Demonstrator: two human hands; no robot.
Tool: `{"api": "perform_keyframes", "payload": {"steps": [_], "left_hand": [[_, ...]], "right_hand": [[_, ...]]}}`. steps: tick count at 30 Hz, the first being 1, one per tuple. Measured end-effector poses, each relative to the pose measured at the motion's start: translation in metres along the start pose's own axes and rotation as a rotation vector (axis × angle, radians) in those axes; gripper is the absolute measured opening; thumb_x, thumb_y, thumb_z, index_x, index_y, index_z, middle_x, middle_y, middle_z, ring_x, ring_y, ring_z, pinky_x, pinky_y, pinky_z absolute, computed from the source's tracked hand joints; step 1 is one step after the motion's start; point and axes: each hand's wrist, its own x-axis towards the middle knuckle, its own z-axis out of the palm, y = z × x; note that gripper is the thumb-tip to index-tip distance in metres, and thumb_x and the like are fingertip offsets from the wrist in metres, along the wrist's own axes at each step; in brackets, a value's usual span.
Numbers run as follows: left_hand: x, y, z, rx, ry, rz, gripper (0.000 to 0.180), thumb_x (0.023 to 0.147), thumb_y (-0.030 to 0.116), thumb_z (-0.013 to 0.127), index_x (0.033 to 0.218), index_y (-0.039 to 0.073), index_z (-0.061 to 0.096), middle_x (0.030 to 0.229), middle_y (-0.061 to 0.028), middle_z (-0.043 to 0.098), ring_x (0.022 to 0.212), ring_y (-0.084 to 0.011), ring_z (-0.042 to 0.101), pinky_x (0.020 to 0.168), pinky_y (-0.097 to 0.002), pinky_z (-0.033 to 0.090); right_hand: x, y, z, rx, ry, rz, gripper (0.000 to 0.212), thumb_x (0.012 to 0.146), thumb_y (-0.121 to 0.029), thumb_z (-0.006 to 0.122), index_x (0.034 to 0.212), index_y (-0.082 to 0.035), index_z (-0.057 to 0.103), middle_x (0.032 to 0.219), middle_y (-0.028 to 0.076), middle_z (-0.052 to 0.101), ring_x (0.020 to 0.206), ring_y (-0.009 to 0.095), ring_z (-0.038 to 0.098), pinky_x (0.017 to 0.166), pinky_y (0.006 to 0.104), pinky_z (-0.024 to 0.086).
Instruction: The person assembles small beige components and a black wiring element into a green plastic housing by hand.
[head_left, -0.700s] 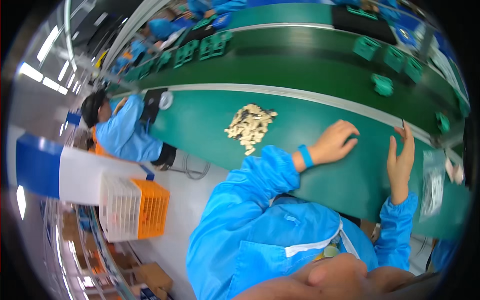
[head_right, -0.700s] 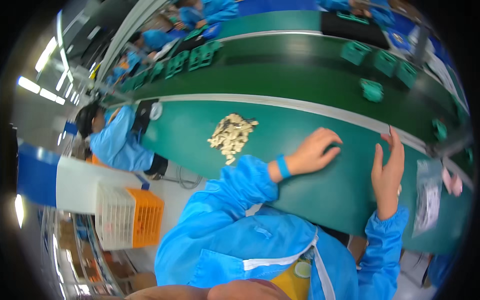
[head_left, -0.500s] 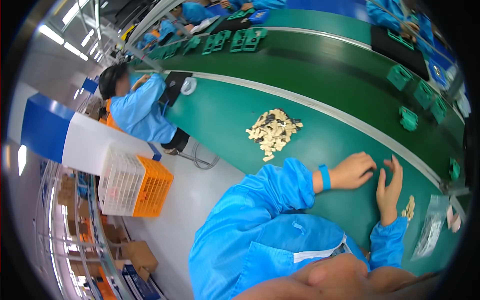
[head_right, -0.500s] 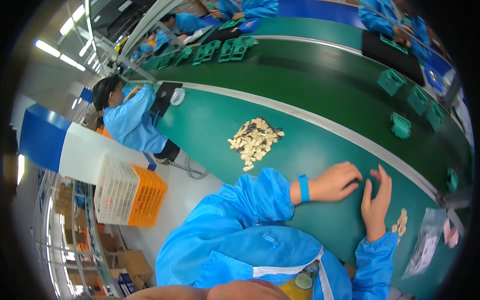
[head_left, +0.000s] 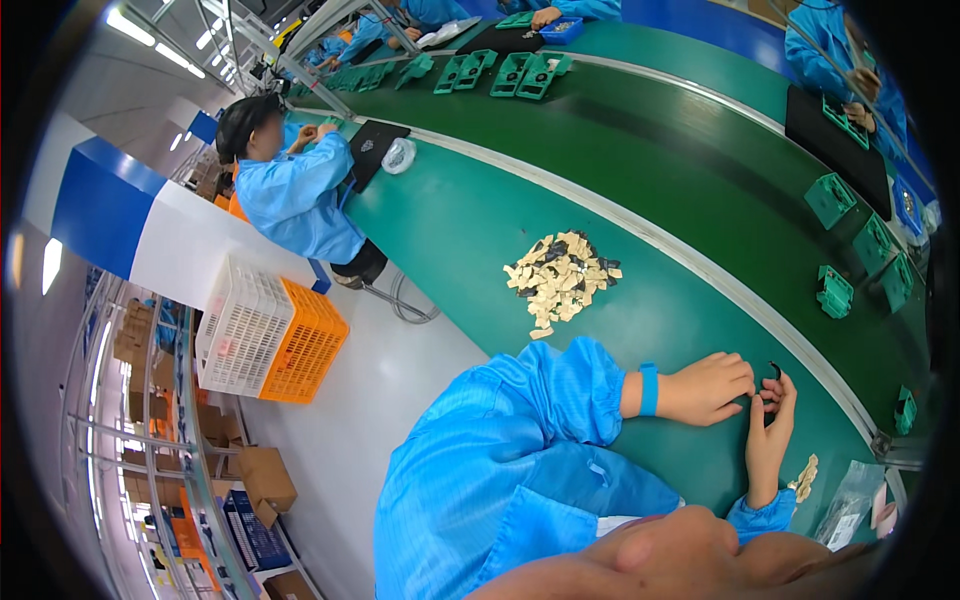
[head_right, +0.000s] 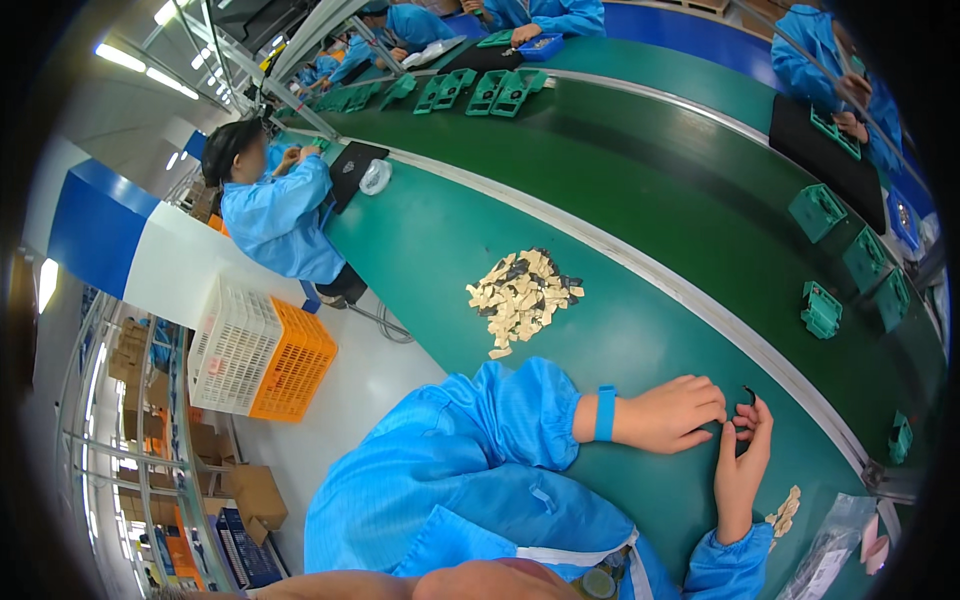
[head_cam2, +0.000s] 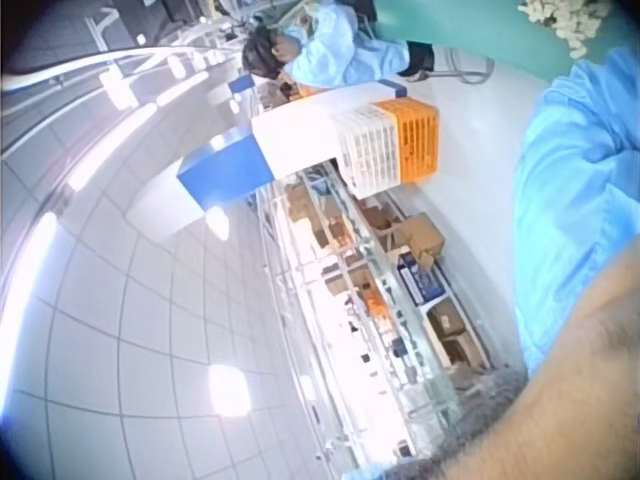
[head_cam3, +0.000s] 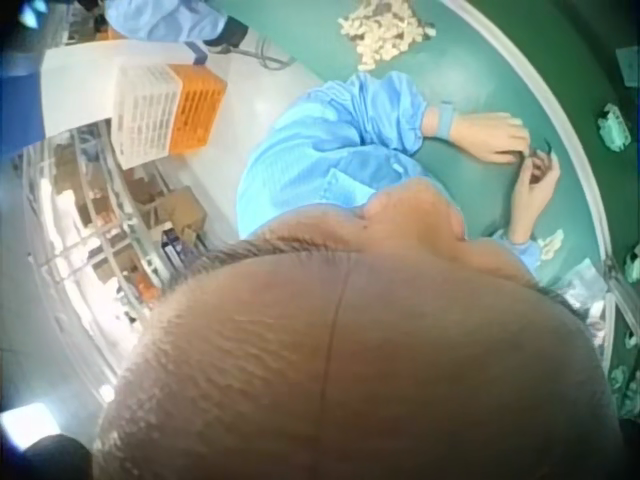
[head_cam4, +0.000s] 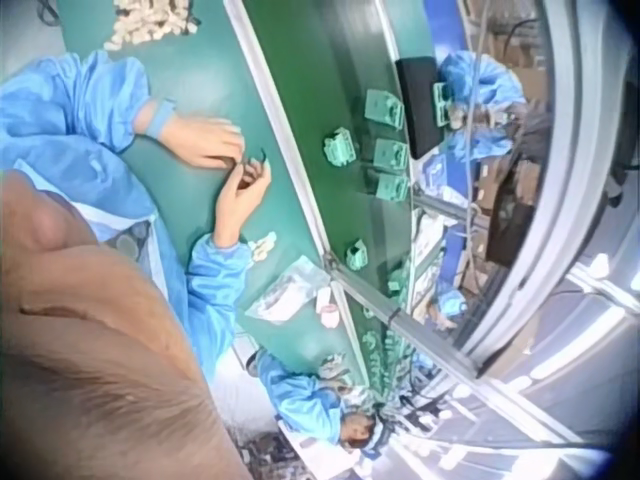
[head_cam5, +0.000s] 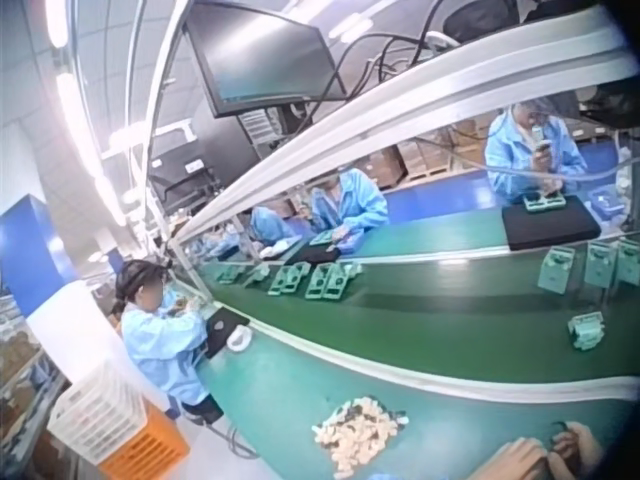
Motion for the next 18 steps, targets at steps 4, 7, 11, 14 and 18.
{"api": "perform_keyframes", "payload": {"steps": [4, 7, 11, 14, 18], "left_hand": [[0.0010, 0.0013, -0.0021, 0.010, 0.006, -0.004, 0.028, 0.087, 0.016, 0.073, 0.110, 0.006, 0.061, 0.114, -0.0104, 0.058, 0.106, -0.0313, 0.055, 0.092, -0.0438, 0.045], [0.0012, 0.0011, -0.0005, 0.008, 0.005, 0.010, 0.028, 0.087, 0.016, 0.073, 0.109, 0.006, 0.062, 0.113, -0.0106, 0.058, 0.106, -0.0311, 0.054, 0.092, -0.0438, 0.045], [0.0003, -0.0001, 0.0019, 0.008, 0.021, 0.035, 0.028, 0.086, 0.016, 0.073, 0.109, 0.005, 0.062, 0.113, -0.0107, 0.058, 0.106, -0.0310, 0.054, 0.093, -0.0437, 0.045], [-0.0001, 0.0010, 0.0008, 0.004, 0.024, 0.024, 0.027, 0.086, 0.015, 0.073, 0.109, 0.006, 0.062, 0.113, -0.0106, 0.058, 0.106, -0.0309, 0.054, 0.092, -0.0436, 0.045], [0.0002, 0.0006, 0.0007, 0.014, 0.034, 0.025, 0.028, 0.086, 0.015, 0.074, 0.109, 0.006, 0.062, 0.113, -0.0105, 0.058, 0.106, -0.0308, 0.054, 0.092, -0.0434, 0.045]], "right_hand": [[0.0013, 0.0004, 0.0003, -0.001, -0.010, -0.015, 0.050, 0.098, -0.002, 0.061, 0.146, -0.002, 0.049, 0.120, 0.010, 0.061, 0.099, 0.016, 0.056, 0.089, 0.0284, 0.046], [-0.0008, -0.0005, -0.0011, 0.015, 0.013, 0.007, 0.050, 0.096, 0.001, 0.060, 0.145, 0.000, 0.050, 0.118, 0.012, 0.063, 0.101, 0.018, 0.058, 0.088, 0.0295, 0.046], [-0.0007, 0.0009, -0.0021, 0.034, 0.011, 0.010, 0.050, 0.096, 0.001, 0.060, 0.145, 0.000, 0.050, 0.118, 0.012, 0.063, 0.101, 0.018, 0.058, 0.088, 0.0296, 0.047], [-0.0009, 0.0027, -0.0008, 0.022, 0.008, 0.013, 0.050, 0.096, 0.001, 0.060, 0.145, 0.001, 0.049, 0.118, 0.011, 0.063, 0.101, 0.018, 0.058, 0.087, 0.0293, 0.046], [-0.0002, 0.0018, -0.0008, 0.040, 0.008, 0.008, 0.050, 0.096, 0.001, 0.059, 0.145, 0.001, 0.049, 0.118, 0.011, 0.063, 0.101, 0.018, 0.057, 0.087, 0.0288, 0.046]]}}
